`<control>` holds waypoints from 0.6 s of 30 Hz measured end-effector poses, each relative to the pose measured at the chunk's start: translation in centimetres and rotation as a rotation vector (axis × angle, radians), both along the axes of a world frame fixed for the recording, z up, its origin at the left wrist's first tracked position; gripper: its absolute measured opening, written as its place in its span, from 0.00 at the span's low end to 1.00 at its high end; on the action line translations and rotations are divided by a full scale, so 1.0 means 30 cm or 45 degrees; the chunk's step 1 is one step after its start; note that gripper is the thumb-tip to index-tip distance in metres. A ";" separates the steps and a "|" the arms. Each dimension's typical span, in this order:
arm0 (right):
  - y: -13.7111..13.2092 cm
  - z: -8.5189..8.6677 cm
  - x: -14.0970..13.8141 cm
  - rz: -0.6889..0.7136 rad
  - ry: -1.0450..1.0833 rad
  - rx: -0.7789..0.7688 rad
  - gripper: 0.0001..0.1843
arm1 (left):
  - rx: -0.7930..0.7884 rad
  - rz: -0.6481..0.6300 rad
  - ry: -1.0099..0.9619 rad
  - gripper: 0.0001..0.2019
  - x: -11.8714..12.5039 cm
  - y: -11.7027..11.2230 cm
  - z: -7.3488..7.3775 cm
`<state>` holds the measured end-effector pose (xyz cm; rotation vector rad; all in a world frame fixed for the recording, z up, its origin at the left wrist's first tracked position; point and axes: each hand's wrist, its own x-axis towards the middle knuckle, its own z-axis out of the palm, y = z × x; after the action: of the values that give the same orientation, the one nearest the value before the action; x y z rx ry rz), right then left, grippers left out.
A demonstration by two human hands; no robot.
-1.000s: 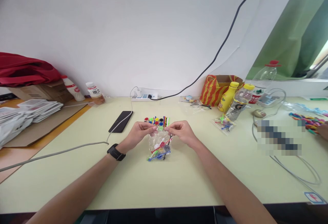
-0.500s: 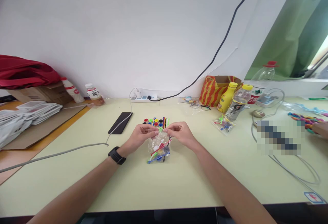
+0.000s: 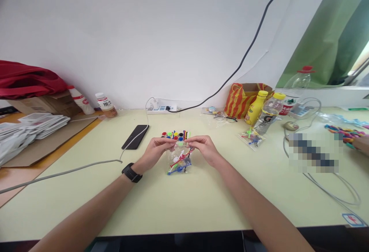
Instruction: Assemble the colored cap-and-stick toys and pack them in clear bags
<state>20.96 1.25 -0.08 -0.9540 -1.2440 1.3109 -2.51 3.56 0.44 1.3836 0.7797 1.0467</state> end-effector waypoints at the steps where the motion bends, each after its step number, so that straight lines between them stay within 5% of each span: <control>1: 0.001 -0.001 0.001 0.002 -0.014 0.026 0.10 | -0.006 -0.002 -0.005 0.10 0.000 0.000 -0.001; 11: -0.011 0.020 -0.005 -0.012 -0.185 0.235 0.17 | 0.110 0.023 0.098 0.19 0.005 0.002 0.014; 18: 0.008 0.011 0.002 -0.066 -0.252 0.251 0.17 | 0.232 0.050 0.208 0.13 -0.015 0.034 -0.002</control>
<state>21.02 1.49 0.26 -0.9842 -1.4610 1.0510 -2.97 4.58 0.38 1.6311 0.8501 1.0654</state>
